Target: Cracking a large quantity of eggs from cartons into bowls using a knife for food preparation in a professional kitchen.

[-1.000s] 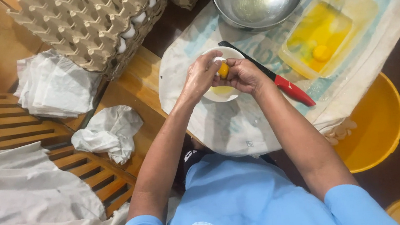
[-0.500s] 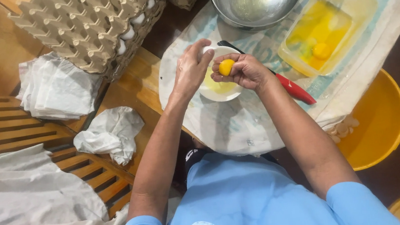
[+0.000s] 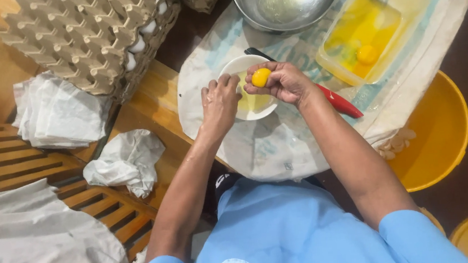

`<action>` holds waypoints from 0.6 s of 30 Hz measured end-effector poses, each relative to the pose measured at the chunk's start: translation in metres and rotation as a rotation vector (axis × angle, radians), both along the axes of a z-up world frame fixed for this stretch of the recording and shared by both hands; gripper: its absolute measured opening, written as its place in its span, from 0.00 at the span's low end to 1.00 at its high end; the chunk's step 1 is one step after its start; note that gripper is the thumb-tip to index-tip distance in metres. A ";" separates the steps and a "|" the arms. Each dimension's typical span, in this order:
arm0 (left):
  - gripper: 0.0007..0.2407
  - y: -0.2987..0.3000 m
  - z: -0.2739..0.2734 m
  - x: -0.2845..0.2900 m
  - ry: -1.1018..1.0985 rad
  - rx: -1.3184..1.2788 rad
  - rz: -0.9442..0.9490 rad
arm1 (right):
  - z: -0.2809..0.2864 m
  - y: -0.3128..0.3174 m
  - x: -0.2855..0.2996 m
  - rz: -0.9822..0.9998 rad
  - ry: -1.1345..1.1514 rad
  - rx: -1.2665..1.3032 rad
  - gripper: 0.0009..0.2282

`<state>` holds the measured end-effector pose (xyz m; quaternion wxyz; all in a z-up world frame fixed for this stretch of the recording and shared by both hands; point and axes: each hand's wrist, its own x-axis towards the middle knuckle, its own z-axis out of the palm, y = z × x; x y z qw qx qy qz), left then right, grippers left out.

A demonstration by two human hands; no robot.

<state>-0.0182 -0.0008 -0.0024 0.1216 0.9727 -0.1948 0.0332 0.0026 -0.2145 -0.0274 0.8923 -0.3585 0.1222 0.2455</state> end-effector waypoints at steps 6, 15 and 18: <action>0.21 -0.001 0.027 -0.002 -0.099 -0.055 -0.024 | -0.011 0.001 0.000 -0.019 0.011 -0.018 0.26; 0.17 0.004 0.024 0.022 -0.036 -0.565 -0.076 | -0.063 0.016 0.014 -0.124 0.070 -0.024 0.24; 0.16 -0.042 0.058 0.018 0.110 -0.548 -0.050 | -0.070 0.016 0.014 -0.178 0.043 0.042 0.24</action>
